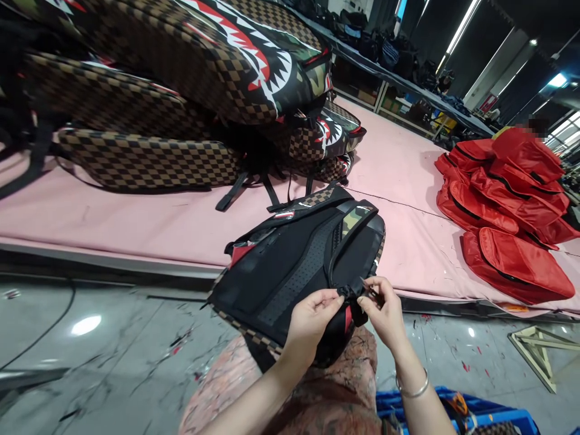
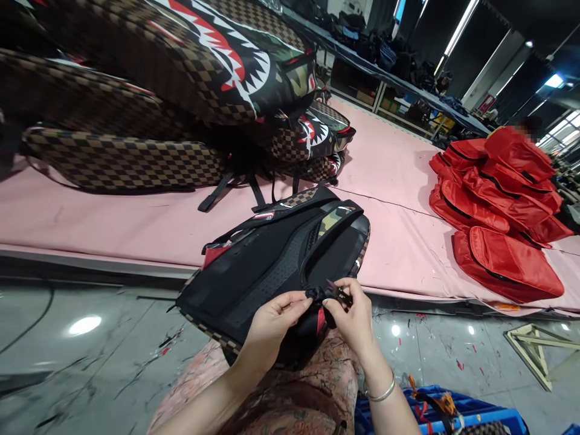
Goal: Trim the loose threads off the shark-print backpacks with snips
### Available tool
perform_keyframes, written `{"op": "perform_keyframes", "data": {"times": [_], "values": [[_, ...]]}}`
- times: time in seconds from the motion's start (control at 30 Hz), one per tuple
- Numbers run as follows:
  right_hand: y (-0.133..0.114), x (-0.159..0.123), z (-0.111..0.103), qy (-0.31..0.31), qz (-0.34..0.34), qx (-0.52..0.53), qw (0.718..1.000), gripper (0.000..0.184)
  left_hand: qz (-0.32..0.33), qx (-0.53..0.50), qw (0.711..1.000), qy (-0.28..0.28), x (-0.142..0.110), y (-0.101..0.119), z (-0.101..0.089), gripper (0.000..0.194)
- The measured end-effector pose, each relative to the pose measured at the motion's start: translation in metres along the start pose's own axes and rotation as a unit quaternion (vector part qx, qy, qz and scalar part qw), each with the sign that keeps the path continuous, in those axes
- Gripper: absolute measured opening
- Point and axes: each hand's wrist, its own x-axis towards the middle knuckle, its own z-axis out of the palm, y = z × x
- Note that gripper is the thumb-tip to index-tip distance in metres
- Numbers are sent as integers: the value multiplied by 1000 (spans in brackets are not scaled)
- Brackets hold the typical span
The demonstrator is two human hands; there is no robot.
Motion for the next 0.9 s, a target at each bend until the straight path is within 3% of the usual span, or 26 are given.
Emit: {"op": "perform_keyframes", "data": {"times": [0.07, 0.2, 0.3, 0.5, 0.73, 0.9], "values": [[-2, -2, -4, -7, -57, -87, 995, 25, 10, -4, 1000, 3, 0, -2, 1, 28], [-7, -4, -9, -7, -182, -225, 957, 17, 31, 13, 999, 7, 1, -4, 1, 25], [-11, -3, -14, -29, -229, -295, 927, 16, 42, 38, 998, 8, 1, -5, 1, 23], [-22, 1, -23, -76, -221, -361, 903, 18, 70, 95, 993, 12, 1, -5, 3, 20], [-33, 11, -31, -150, -186, -358, 903, 11, 141, 197, 970, 2, 0, -3, 2, 18], [-37, 15, -34, -163, -172, -367, 900, 10, 164, 229, 959, -1, -1, 0, 3, 16]]}}
